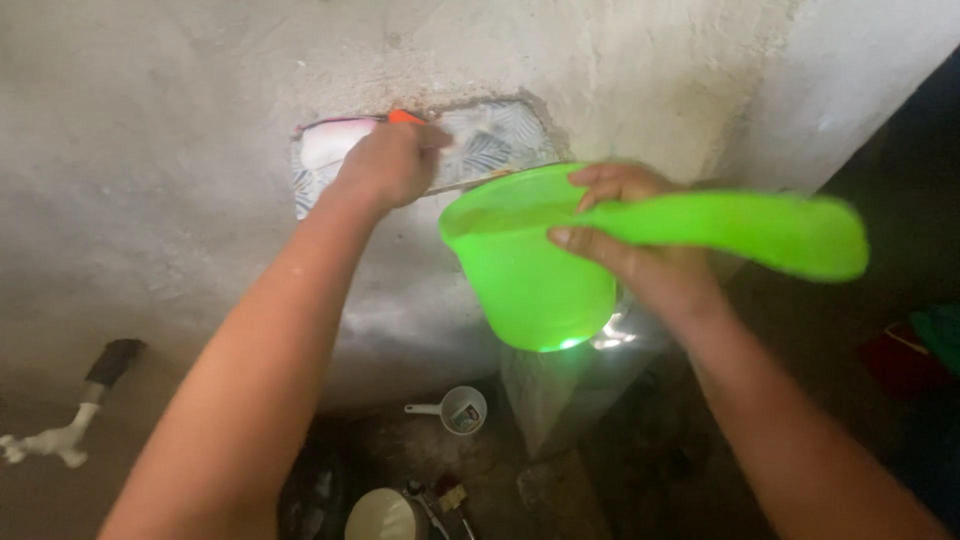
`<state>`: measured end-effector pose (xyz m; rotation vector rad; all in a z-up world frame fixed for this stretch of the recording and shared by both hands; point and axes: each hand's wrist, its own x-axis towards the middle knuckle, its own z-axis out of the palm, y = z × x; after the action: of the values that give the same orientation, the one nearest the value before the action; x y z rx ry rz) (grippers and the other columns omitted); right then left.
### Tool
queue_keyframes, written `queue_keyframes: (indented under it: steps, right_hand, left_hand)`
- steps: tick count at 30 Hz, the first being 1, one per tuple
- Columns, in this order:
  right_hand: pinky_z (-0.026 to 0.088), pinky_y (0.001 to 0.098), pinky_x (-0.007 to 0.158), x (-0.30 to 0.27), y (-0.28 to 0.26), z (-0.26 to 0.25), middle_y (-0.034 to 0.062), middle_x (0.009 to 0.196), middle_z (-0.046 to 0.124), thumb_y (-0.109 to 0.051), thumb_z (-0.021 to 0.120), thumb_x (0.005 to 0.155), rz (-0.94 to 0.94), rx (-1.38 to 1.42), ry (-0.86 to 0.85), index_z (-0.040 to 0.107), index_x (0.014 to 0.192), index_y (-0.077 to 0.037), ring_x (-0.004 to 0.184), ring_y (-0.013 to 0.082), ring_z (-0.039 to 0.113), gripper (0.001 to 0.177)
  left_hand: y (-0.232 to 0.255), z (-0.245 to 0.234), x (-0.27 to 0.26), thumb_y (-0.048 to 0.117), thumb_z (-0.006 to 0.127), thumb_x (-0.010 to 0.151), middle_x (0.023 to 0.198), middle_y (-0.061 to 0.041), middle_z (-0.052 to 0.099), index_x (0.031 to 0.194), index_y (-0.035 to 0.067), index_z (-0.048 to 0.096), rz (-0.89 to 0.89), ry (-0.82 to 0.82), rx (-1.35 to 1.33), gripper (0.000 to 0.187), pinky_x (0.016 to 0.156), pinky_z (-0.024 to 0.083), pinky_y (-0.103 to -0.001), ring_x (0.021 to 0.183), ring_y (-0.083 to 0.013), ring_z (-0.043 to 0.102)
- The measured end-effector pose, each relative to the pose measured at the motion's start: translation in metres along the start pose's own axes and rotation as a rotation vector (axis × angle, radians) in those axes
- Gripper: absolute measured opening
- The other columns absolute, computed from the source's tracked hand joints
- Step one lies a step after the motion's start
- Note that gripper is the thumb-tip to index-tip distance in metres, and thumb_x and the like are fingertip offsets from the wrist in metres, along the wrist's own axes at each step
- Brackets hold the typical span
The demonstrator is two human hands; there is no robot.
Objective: Cleaning a toilet and bathroom shelf using various brushes and water.
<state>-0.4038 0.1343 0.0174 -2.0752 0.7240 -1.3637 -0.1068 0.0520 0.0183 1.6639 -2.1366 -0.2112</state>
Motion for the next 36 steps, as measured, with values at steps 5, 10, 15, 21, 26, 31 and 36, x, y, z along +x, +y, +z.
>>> queue_keyframes:
  steps: [5,10,15,21,26,31,36]
  right_hand:
    - [0.055,0.046,0.104,0.057,-0.051,0.003,0.0162,0.119,0.076,-0.034,0.08,0.081,0.512,-0.054,0.015,0.072,0.108,-0.012,0.113,0.0295,0.073,0.036]
    - [0.05,0.059,0.1,0.117,-0.042,0.008,0.0167,0.117,0.076,-0.035,0.081,0.084,0.546,0.069,0.023,0.065,0.116,-0.009,0.113,0.033,0.073,0.045]
    - [0.058,0.056,0.085,0.149,-0.018,0.007,0.0125,0.106,0.074,-0.03,0.079,0.086,0.569,0.23,-0.018,0.068,0.113,-0.006,0.096,0.0304,0.074,0.038]
    - [0.062,0.0342,0.075,0.146,-0.012,-0.008,0.0072,0.098,0.074,-0.021,0.083,0.097,0.115,0.241,-0.059,0.073,0.109,-0.001,0.084,0.0174,0.074,0.025]
    - [0.062,0.0268,0.075,0.118,-0.056,-0.02,0.0042,0.095,0.075,-0.016,0.078,0.097,-0.011,0.17,-0.067,0.072,0.103,-0.005,0.083,0.0132,0.074,0.014]
    - [0.063,0.0266,0.078,0.111,-0.05,-0.026,0.0046,0.096,0.075,-0.014,0.077,0.099,-0.055,0.185,-0.063,0.072,0.103,-0.005,0.085,0.0134,0.076,0.012]
    - [0.063,0.028,0.081,0.109,-0.045,-0.03,0.0053,0.098,0.074,-0.012,0.078,0.102,-0.149,0.23,-0.064,0.071,0.104,-0.004,0.087,0.0142,0.075,0.011]
  left_hand:
    - [-0.027,0.003,-0.017,0.018,0.058,0.099,0.11,-0.023,0.073,0.119,0.012,0.074,-0.218,0.088,-0.049,0.027,0.094,0.053,-0.045,0.103,-0.0387,0.071]
    - [-0.05,0.001,-0.027,0.02,0.06,0.094,0.11,-0.021,0.073,0.116,0.014,0.075,-0.199,0.101,-0.11,0.027,0.091,0.054,-0.044,0.102,-0.0366,0.071]
    - [-0.005,0.0,-0.044,0.02,0.057,0.096,0.11,-0.022,0.072,0.121,0.019,0.074,-0.302,0.097,-0.065,0.03,0.092,0.053,-0.048,0.102,-0.0396,0.069]
    - [0.017,0.014,-0.041,0.007,0.052,0.093,0.109,-0.025,0.071,0.123,0.014,0.072,-0.236,0.104,0.081,0.037,0.09,0.052,-0.054,0.104,-0.042,0.069]
    - [-0.009,0.036,-0.009,0.007,0.055,0.085,0.108,-0.022,0.072,0.126,0.017,0.07,-0.091,0.137,-0.006,0.045,0.088,0.054,-0.049,0.103,-0.0388,0.07]
    - [0.009,0.023,0.006,0.011,0.052,0.089,0.111,-0.022,0.072,0.129,0.018,0.07,-0.125,0.086,0.019,0.044,0.091,0.054,-0.048,0.105,-0.0375,0.07]
    - [0.011,0.052,0.032,0.017,0.053,0.093,0.115,-0.024,0.069,0.126,0.01,0.068,-0.141,0.123,0.063,0.037,0.09,0.053,-0.05,0.107,-0.04,0.067]
